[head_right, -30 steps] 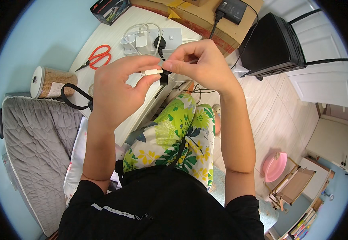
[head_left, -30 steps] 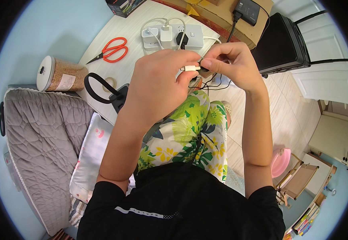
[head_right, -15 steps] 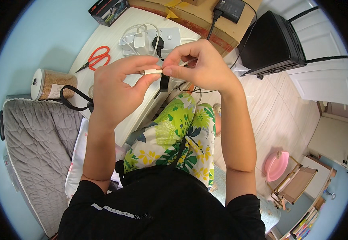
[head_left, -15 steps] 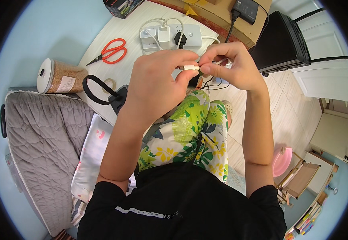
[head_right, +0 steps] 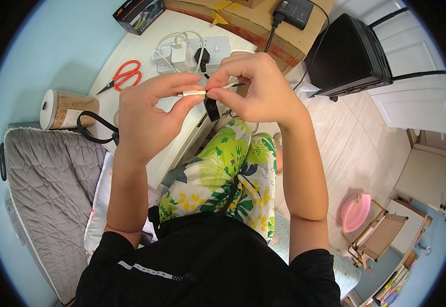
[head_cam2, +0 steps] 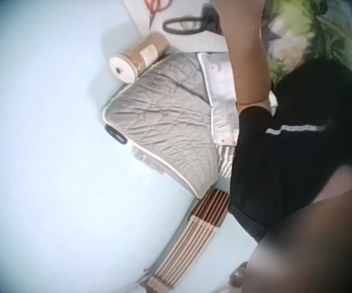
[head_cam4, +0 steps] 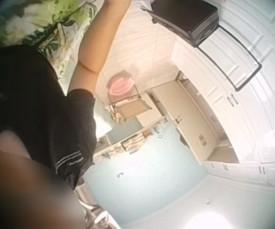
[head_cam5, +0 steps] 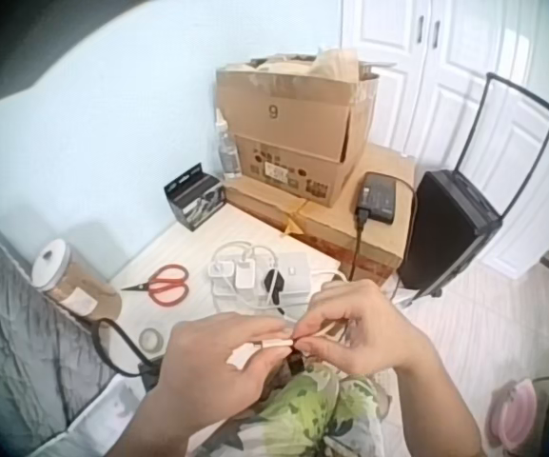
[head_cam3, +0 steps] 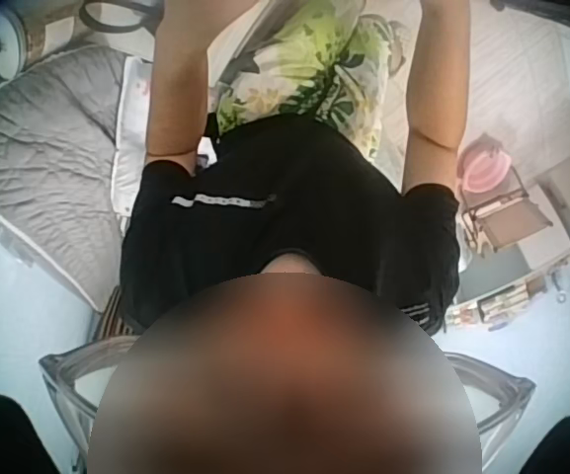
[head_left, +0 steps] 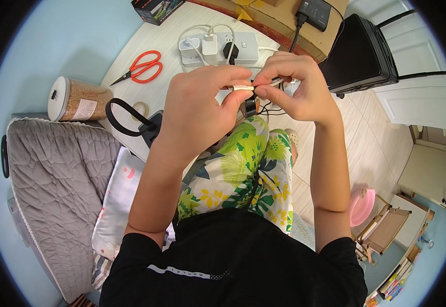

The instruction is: The person wraps electrical tape around a white USB cable connector, trims the tape with scissors, and continues wrapping to secure the connection. The task is performed at a small table with various items nearby.

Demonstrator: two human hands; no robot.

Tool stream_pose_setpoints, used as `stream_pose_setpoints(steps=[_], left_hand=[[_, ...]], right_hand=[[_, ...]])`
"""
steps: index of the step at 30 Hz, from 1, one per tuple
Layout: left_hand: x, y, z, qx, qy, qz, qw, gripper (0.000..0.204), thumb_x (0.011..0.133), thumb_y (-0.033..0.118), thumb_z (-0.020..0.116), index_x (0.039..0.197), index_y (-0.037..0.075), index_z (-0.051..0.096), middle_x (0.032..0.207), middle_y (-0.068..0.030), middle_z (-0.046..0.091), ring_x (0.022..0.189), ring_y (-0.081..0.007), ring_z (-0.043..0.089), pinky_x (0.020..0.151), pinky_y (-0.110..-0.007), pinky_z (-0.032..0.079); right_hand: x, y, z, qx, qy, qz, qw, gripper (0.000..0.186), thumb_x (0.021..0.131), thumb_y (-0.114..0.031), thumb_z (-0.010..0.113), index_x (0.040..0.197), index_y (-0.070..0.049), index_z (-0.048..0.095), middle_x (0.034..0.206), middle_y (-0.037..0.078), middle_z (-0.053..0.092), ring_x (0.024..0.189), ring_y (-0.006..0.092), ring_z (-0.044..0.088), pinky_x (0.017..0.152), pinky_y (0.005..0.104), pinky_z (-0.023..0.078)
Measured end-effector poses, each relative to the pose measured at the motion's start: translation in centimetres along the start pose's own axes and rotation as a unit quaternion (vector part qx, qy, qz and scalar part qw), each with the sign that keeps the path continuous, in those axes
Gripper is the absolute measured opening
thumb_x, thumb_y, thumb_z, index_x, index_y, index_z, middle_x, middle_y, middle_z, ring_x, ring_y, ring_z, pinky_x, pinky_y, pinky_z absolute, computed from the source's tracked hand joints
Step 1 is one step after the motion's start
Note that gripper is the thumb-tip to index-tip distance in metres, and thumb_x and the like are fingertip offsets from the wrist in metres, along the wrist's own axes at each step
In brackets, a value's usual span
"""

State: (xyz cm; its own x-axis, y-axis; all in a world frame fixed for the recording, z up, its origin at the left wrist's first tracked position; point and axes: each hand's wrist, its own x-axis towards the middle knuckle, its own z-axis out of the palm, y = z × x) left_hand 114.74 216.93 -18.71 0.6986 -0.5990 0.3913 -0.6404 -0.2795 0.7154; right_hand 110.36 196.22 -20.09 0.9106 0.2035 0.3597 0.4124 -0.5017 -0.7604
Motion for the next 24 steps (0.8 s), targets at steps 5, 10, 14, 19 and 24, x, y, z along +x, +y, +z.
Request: stream_pose_setpoints(steps=[5, 10, 14, 19, 24], left_hand=[[-0.1, -0.1, 0.2, -0.006, 0.002, -0.012, 1.0, 0.023, 0.075, 0.005, 0.076, 0.097, 0.002, 0.07, 0.09, -0.0088, 0.073, 0.084, -0.0157, 0.072, 0.072, -0.024, 0.054], [-0.2, -0.1, 0.3, -0.032, 0.003, -0.034, 0.999, 0.021, 0.077, 0.006, 0.076, 0.097, 0.001, 0.071, 0.088, -0.0082, 0.073, 0.081, -0.0145, 0.071, 0.071, -0.023, 0.053], [-0.4, -0.1, 0.2, -0.072, 0.01, -0.066, 0.995, 0.021, 0.077, 0.006, 0.076, 0.097, 0.001, 0.071, 0.09, -0.0077, 0.073, 0.08, -0.0132, 0.071, 0.072, -0.023, 0.053], [-0.6, -0.3, -0.1, -0.098, 0.016, -0.093, 0.991, 0.023, 0.078, 0.004, 0.075, 0.099, 0.0, 0.069, 0.091, -0.0085, 0.073, 0.082, -0.0133, 0.07, 0.074, -0.023, 0.054], [-0.7, -0.7, -0.1, -0.122, 0.024, -0.099, 0.987, 0.023, 0.079, 0.002, 0.074, 0.101, -0.002, 0.068, 0.09, -0.0099, 0.072, 0.083, -0.0137, 0.07, 0.074, -0.024, 0.054]], right_hand=[[0.1, -0.3, 0.3, -0.01, 0.012, 0.007, 1.0, 0.008, 0.071, -0.008, 0.071, 0.075, -0.002, 0.069, 0.067, 0.007, 0.063, 0.064, 0.0197, 0.057, 0.057, 0.0292, 0.044], [-0.2, -0.2, 0.4, 0.001, 0.021, 0.004, 1.0, 0.008, 0.074, -0.009, 0.07, 0.076, -0.001, 0.069, 0.066, 0.005, 0.062, 0.063, 0.0166, 0.056, 0.056, 0.028, 0.044], [-1.0, 0.6, 0.2, 0.135, 0.018, 0.058, 0.989, 0.014, 0.083, -0.012, 0.066, 0.083, 0.002, 0.069, 0.075, 0.006, 0.064, 0.065, 0.011, 0.058, 0.056, 0.0224, 0.041], [-1.2, 0.9, -0.1, 0.098, -0.031, 0.1, 0.99, 0.017, 0.086, -0.013, 0.064, 0.083, 0.003, 0.067, 0.077, 0.006, 0.065, 0.066, 0.0095, 0.06, 0.056, 0.0212, 0.044], [-0.8, 0.7, 0.2, 0.107, -0.032, 0.105, 0.988, 0.013, 0.085, -0.01, 0.065, 0.085, 0.003, 0.066, 0.079, 0.005, 0.064, 0.067, 0.0079, 0.058, 0.056, 0.0203, 0.043]])
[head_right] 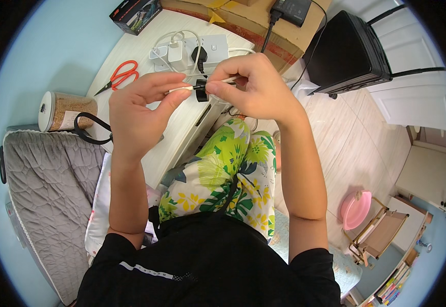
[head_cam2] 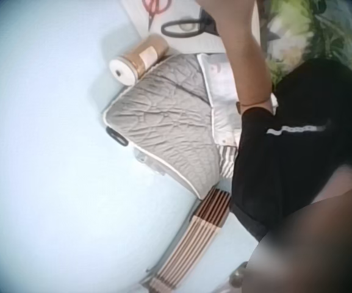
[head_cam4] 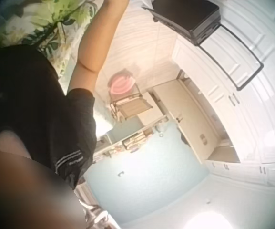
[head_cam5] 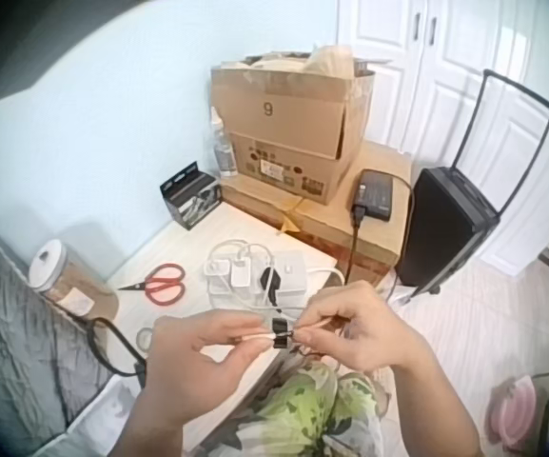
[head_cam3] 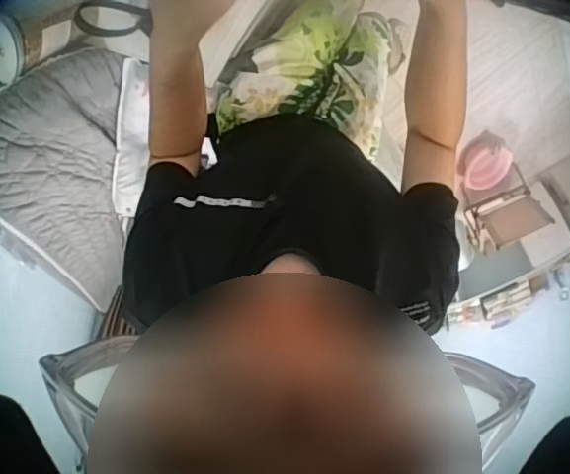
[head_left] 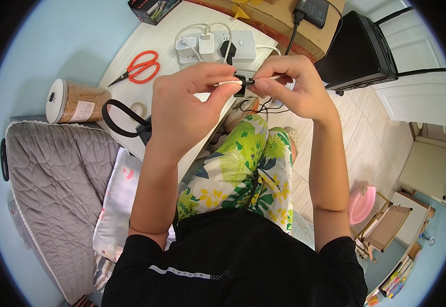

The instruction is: The person wraps electrical tape around a white USB cable connector, trims the tape with scissors, and continues wrapping to secure the connection. The task is performed at a small table with various items nearby.

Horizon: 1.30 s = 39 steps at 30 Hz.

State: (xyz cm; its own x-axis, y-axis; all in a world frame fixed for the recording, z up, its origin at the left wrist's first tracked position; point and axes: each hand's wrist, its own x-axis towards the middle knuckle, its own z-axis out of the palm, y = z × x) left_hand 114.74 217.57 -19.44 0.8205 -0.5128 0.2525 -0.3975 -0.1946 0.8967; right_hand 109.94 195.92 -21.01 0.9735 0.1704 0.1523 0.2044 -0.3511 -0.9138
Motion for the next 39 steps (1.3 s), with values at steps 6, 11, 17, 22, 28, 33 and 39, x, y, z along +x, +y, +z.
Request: stream_pose_setpoints(steps=[6, 11, 17, 22, 28, 33, 39], left_hand=[[0.2, -0.2, -0.2, 0.002, 0.004, 0.01, 1.0, 0.022, 0.08, 0.0, 0.073, 0.1, -0.004, 0.067, 0.09, -0.0106, 0.071, 0.084, -0.0144, 0.069, 0.075, -0.024, 0.054], [0.2, -0.2, -0.3, -0.022, 0.008, 0.0, 1.0, 0.022, 0.079, 0.0, 0.073, 0.1, -0.005, 0.067, 0.091, -0.0107, 0.071, 0.085, -0.0148, 0.069, 0.076, -0.023, 0.054], [0.2, 0.0, -0.4, -0.023, 0.006, -0.005, 1.0, 0.023, 0.079, 0.0, 0.074, 0.1, -0.004, 0.067, 0.091, -0.0095, 0.071, 0.085, -0.0143, 0.069, 0.075, -0.023, 0.054], [0.2, 0.1, -0.5, -0.014, 0.007, 0.004, 1.0, 0.022, 0.079, 0.0, 0.074, 0.099, -0.003, 0.068, 0.09, -0.0085, 0.071, 0.083, -0.0133, 0.069, 0.074, -0.023, 0.053], [0.2, -0.1, -0.5, -0.014, 0.005, 0.016, 1.0, 0.021, 0.079, 0.0, 0.074, 0.099, -0.003, 0.068, 0.089, -0.0082, 0.071, 0.082, -0.0128, 0.069, 0.074, -0.022, 0.053], [0.1, -0.1, -0.5, -0.033, 0.007, 0.007, 0.999, 0.019, 0.08, 0.0, 0.073, 0.098, -0.004, 0.068, 0.089, -0.0088, 0.071, 0.082, -0.0131, 0.069, 0.074, -0.023, 0.054], [0.4, -0.4, -0.3, -0.07, 0.042, -0.002, 0.997, 0.015, 0.08, 0.006, 0.074, 0.093, -0.001, 0.07, 0.082, -0.0059, 0.072, 0.074, -0.0108, 0.069, 0.067, -0.023, 0.054]], right_hand=[[0.7, 0.0, 1.2, 0.001, 0.065, -0.038, 0.997, 0.013, 0.075, -0.013, 0.073, 0.082, -0.004, 0.067, 0.07, -0.001, 0.057, 0.057, 0.0056, 0.041, 0.049, 0.0225, 0.03], [0.8, -0.3, 1.3, -0.024, 0.083, -0.025, 0.996, 0.013, 0.074, -0.013, 0.073, 0.081, -0.006, 0.064, 0.067, -0.002, 0.051, 0.057, 0.0066, 0.039, 0.05, 0.0242, 0.031], [1.3, -0.7, 0.9, -0.095, 0.056, -0.115, 0.987, 0.01, 0.078, -0.008, 0.07, 0.084, -0.003, 0.063, 0.074, -0.002, 0.053, 0.062, 0.0055, 0.047, 0.05, 0.0192, 0.032], [1.3, -1.1, 1.0, -0.09, 0.054, -0.129, 0.986, 0.006, 0.078, -0.007, 0.068, 0.079, -0.003, 0.064, 0.076, 0.0, 0.057, 0.062, 0.0062, 0.049, 0.048, 0.0201, 0.032], [1.3, -1.0, 1.6, -0.029, 0.075, -0.079, 0.994, 0.006, 0.073, -0.006, 0.067, 0.074, -0.003, 0.062, 0.068, 0.002, 0.054, 0.055, 0.0106, 0.043, 0.048, 0.025, 0.031], [1.2, -0.9, 1.4, 0.01, 0.061, -0.059, 0.996, 0.007, 0.078, -0.009, 0.067, 0.076, -0.002, 0.064, 0.068, -0.001, 0.054, 0.056, 0.0066, 0.042, 0.048, 0.0233, 0.031], [0.5, 0.0, 0.0, 0.1, 0.032, 0.014, 0.994, 0.018, 0.087, -0.016, 0.064, 0.078, -0.001, 0.067, 0.064, -0.003, 0.056, 0.057, 0.0033, 0.045, 0.051, 0.0204, 0.033]])
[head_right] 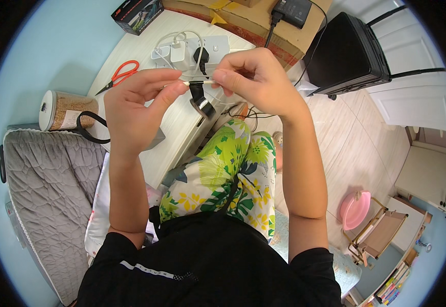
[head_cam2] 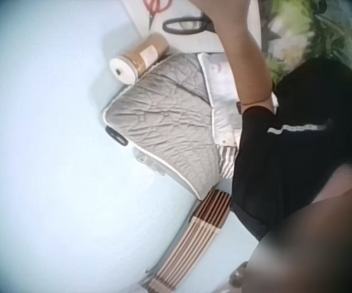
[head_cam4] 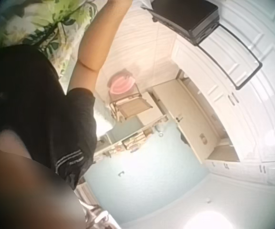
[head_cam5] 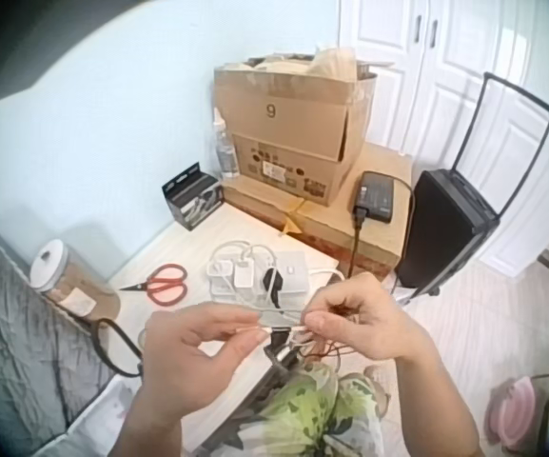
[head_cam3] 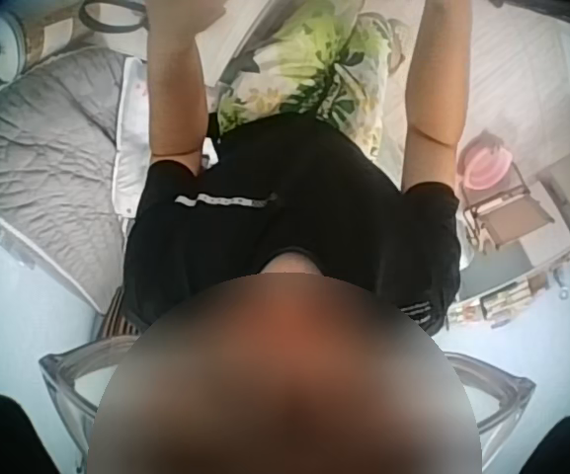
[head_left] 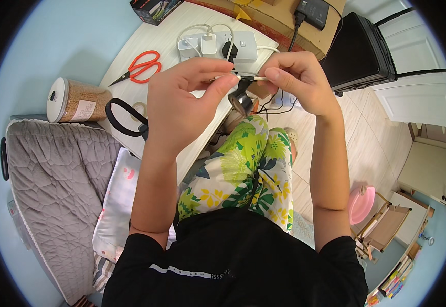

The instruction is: The person wraps electrical tape around a white USB cable connector, trims the tape with scissors, and continues wrapping to secure the connection. The task is performed at a small table with various items nearby.

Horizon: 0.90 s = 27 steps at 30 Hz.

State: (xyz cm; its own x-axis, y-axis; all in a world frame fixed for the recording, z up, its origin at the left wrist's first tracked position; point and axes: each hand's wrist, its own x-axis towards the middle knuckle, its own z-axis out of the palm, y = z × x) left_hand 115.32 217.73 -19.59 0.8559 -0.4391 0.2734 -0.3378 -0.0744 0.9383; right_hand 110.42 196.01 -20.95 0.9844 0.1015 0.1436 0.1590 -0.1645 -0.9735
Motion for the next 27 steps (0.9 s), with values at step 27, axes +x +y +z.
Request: stream_pose_setpoints(steps=[27], left_hand=[[1.4, -1.3, 0.3, 0.054, -0.046, 0.132, 0.989, 0.021, 0.073, 0.002, 0.075, 0.093, 0.003, 0.069, 0.089, -0.0063, 0.07, 0.082, -0.0159, 0.066, 0.07, -0.027, 0.051]], right_hand=[[-0.1, -0.7, 0.5, -0.052, 0.035, -0.026, 0.998, 0.015, 0.087, -0.014, 0.068, 0.081, 0.0, 0.067, 0.061, -0.007, 0.049, 0.055, 0.0005, 0.036, 0.048, 0.02, 0.028]])
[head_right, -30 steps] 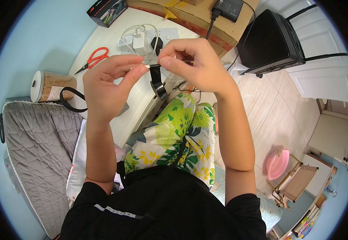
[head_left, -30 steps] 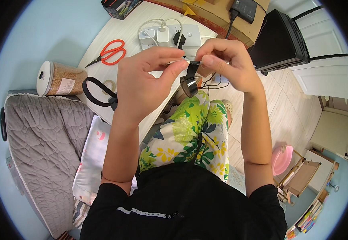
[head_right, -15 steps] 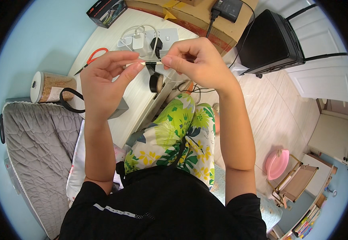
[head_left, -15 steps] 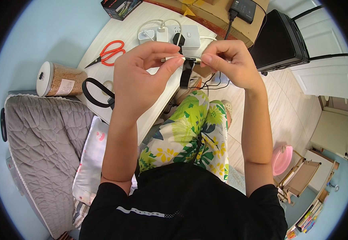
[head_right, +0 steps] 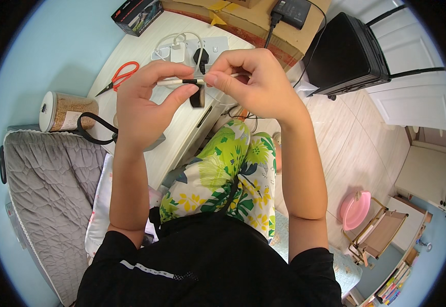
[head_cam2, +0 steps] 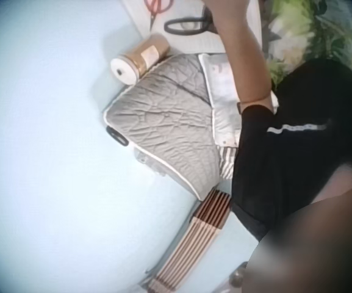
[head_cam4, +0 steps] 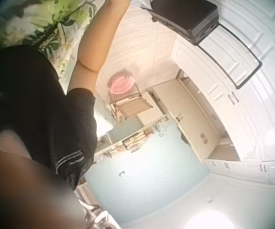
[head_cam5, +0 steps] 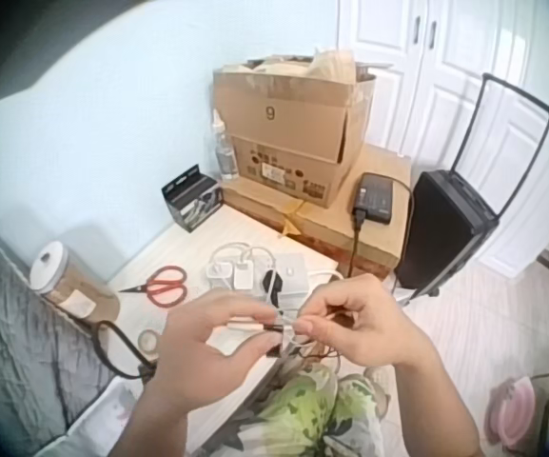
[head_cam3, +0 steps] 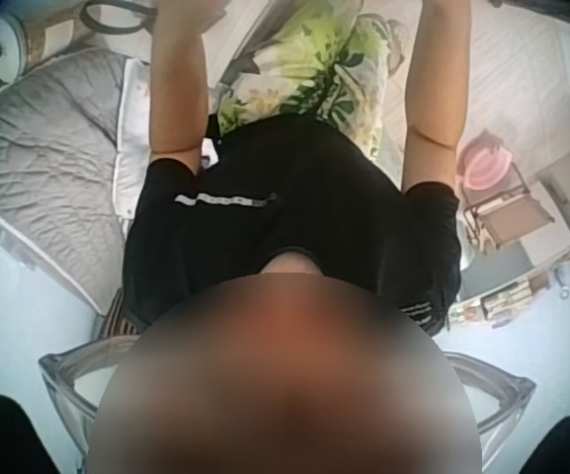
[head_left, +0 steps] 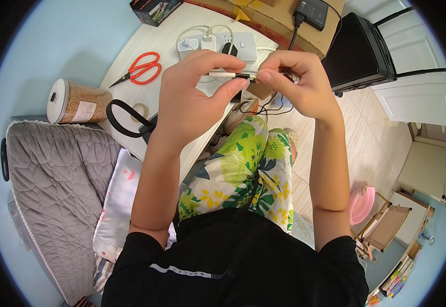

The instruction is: The person wraps electrical tape around a white USB cable connector, trims the tape with scissors, and continues wrapping to secure the connection. The task is performed at a small table with various items nearby.

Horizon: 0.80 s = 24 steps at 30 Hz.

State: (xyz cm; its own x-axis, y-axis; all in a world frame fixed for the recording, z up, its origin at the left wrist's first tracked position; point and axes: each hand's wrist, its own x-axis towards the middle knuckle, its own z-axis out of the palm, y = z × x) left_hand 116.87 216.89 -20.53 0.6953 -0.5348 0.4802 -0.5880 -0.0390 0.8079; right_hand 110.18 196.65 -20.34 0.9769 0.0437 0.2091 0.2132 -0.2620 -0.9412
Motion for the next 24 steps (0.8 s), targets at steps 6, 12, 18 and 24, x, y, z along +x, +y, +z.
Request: stream_pose_setpoints(steps=[6, 12, 18, 24], left_hand=[[0.1, 0.6, -0.3, 0.021, -0.034, -0.001, 0.999, 0.017, 0.073, 0.005, 0.076, 0.088, 0.003, 0.07, 0.081, -0.006, 0.07, 0.075, -0.0162, 0.065, 0.069, -0.026, 0.05], [-0.5, 0.7, -0.3, -0.094, -0.035, -0.111, 0.989, 0.012, 0.082, 0.009, 0.071, 0.089, 0.0, 0.069, 0.082, -0.0044, 0.07, 0.076, -0.0096, 0.064, 0.072, -0.024, 0.052], [-0.6, 0.5, -0.3, -0.131, -0.044, -0.138, 0.981, 0.013, 0.084, 0.01, 0.068, 0.09, -0.001, 0.069, 0.081, -0.0041, 0.069, 0.076, -0.0093, 0.064, 0.072, -0.025, 0.053], [-0.7, 0.7, -0.3, -0.139, -0.06, -0.172, 0.974, 0.013, 0.087, 0.002, 0.065, 0.097, -0.006, 0.066, 0.089, -0.0065, 0.068, 0.082, -0.0091, 0.062, 0.074, -0.022, 0.051]], right_hand=[[-0.2, -0.4, -0.1, -0.001, -0.003, 0.001, 1.0, 0.016, 0.086, -0.014, 0.069, 0.08, 0.0, 0.066, 0.06, -0.007, 0.049, 0.055, 0.0005, 0.036, 0.047, 0.0197, 0.028], [-0.2, -0.8, -0.1, -0.005, -0.015, 0.019, 1.0, 0.015, 0.087, -0.012, 0.068, 0.08, 0.0, 0.065, 0.065, -0.004, 0.055, 0.057, 0.0011, 0.042, 0.05, 0.0191, 0.033], [-0.3, -1.0, 0.2, -0.015, 0.005, -0.005, 1.0, 0.012, 0.085, -0.008, 0.068, 0.079, 0.002, 0.064, 0.063, -0.003, 0.057, 0.051, 0.0004, 0.043, 0.045, 0.0184, 0.033], [-0.2, -1.0, 0.3, -0.058, 0.017, -0.023, 0.998, 0.011, 0.083, -0.007, 0.068, 0.078, 0.002, 0.064, 0.062, -0.001, 0.057, 0.051, 0.0017, 0.042, 0.045, 0.0191, 0.033]])
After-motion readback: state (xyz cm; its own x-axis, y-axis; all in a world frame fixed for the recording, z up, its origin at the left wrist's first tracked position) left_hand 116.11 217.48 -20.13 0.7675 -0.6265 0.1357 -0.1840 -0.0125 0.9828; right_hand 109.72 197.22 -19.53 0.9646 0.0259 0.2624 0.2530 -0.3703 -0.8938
